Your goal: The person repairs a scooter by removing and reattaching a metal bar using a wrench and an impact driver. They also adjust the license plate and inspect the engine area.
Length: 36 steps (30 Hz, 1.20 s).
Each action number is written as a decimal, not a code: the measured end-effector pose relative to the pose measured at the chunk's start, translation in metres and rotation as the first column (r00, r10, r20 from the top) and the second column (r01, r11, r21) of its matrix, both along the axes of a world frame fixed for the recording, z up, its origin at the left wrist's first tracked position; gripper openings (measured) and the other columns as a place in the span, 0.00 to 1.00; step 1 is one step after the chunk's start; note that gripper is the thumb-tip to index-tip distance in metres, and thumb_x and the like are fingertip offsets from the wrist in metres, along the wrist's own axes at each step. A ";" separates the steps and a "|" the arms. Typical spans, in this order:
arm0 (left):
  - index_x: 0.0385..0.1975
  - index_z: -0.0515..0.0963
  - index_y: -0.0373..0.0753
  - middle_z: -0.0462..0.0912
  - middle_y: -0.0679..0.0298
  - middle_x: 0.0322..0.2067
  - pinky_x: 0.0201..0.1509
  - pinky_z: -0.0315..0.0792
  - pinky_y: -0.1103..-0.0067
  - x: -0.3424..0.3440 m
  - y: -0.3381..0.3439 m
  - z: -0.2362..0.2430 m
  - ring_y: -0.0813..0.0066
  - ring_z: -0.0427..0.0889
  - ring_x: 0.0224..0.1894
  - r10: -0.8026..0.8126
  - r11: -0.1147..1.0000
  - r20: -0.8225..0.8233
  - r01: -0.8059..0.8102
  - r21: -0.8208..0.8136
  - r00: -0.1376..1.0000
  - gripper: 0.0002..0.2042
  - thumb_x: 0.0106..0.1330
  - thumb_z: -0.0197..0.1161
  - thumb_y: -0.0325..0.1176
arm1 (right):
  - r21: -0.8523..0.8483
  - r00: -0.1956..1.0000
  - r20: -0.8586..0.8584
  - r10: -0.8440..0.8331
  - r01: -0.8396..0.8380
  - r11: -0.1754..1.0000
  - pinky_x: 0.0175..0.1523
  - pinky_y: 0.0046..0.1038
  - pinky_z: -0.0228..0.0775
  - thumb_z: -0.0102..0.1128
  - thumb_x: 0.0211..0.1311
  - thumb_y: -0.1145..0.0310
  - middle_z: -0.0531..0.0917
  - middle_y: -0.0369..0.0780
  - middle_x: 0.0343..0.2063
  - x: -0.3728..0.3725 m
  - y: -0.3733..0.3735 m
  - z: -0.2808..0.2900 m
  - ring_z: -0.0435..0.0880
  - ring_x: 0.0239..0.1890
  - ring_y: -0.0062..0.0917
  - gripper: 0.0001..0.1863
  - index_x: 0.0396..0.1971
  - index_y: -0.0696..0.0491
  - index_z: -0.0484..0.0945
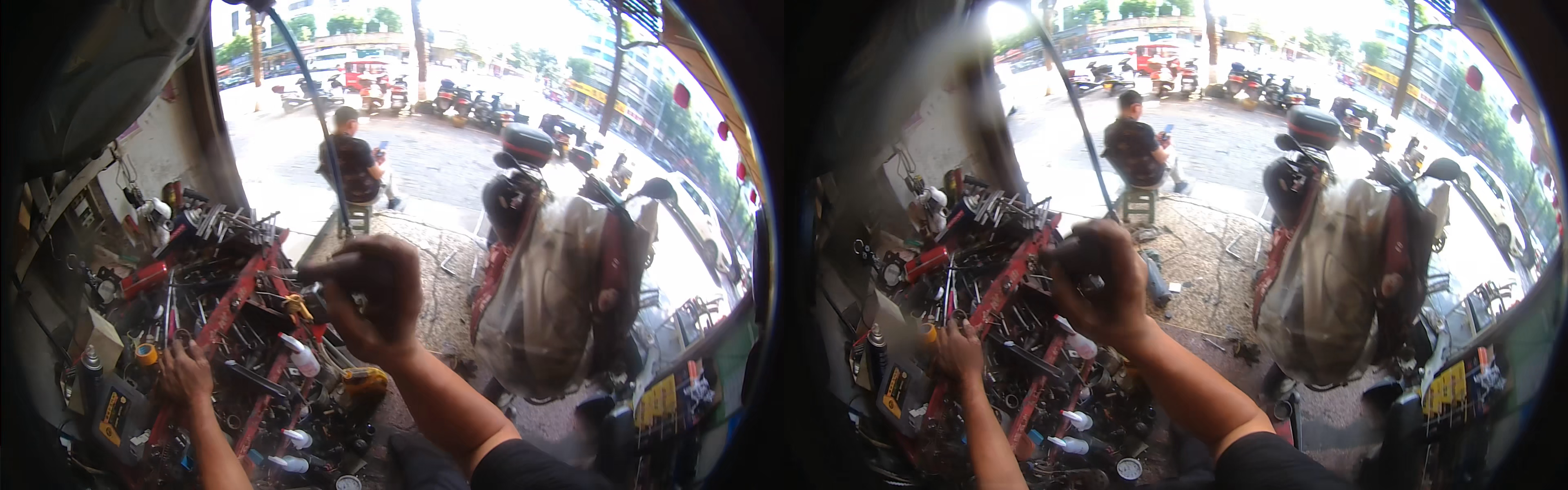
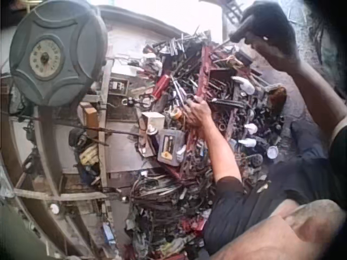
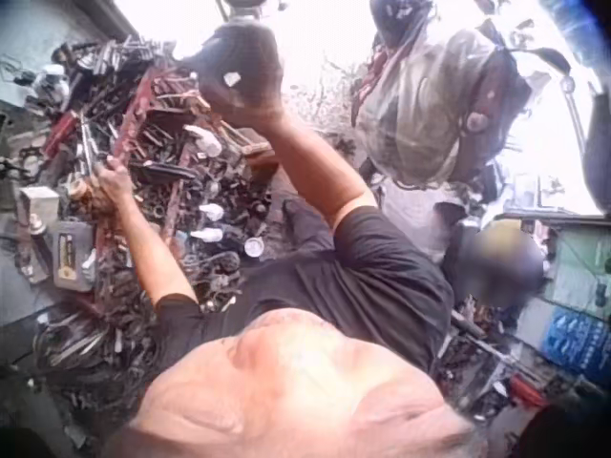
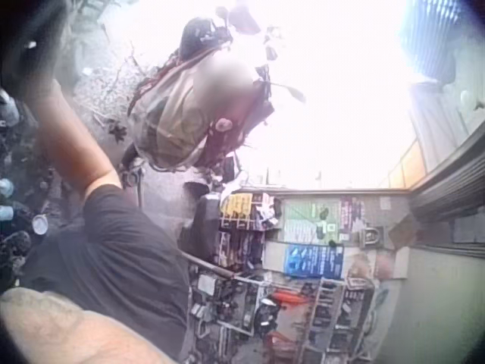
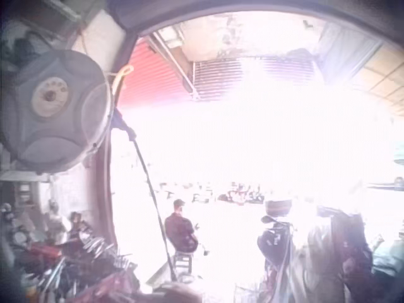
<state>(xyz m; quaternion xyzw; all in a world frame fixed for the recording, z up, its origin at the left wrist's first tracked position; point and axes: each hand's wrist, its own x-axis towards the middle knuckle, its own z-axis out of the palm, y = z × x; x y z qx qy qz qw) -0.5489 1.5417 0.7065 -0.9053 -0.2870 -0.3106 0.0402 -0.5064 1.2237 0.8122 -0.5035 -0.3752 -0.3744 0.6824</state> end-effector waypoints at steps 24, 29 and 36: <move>0.44 0.80 0.33 0.83 0.48 0.42 0.54 0.73 0.68 -0.482 -0.469 -0.296 0.53 0.81 0.50 -0.770 0.604 -0.635 0.260 -0.754 -0.053 0.22 0.56 0.64 0.44 | -0.754 -0.047 -0.651 -0.758 -0.076 0.653 0.46 0.40 0.75 0.62 0.50 0.69 0.81 0.48 0.36 -0.744 -0.462 -0.303 0.81 0.41 0.44 0.13 0.36 0.55 0.76; 0.42 0.82 0.35 0.84 0.49 0.41 0.55 0.73 0.68 -0.512 -0.535 -0.283 0.54 0.81 0.50 -0.804 0.580 -0.595 0.262 -0.772 0.027 0.20 0.56 0.65 0.44 | -0.779 -0.223 -0.615 -0.756 0.321 0.539 0.42 0.40 0.75 0.65 0.47 0.70 0.81 0.50 0.28 -0.779 -0.594 -0.282 0.82 0.34 0.46 0.10 0.27 0.57 0.76; 0.37 0.83 0.34 0.85 0.53 0.31 0.42 0.75 0.70 -0.555 -0.559 -0.338 0.61 0.84 0.36 -0.733 0.679 -0.651 0.153 -0.718 0.195 0.15 0.57 0.64 0.38 | -0.812 -0.347 -0.572 -0.743 0.365 0.455 0.44 0.39 0.74 0.65 0.49 0.67 0.83 0.51 0.34 -0.741 -0.728 -0.299 0.83 0.38 0.45 0.13 0.32 0.58 0.75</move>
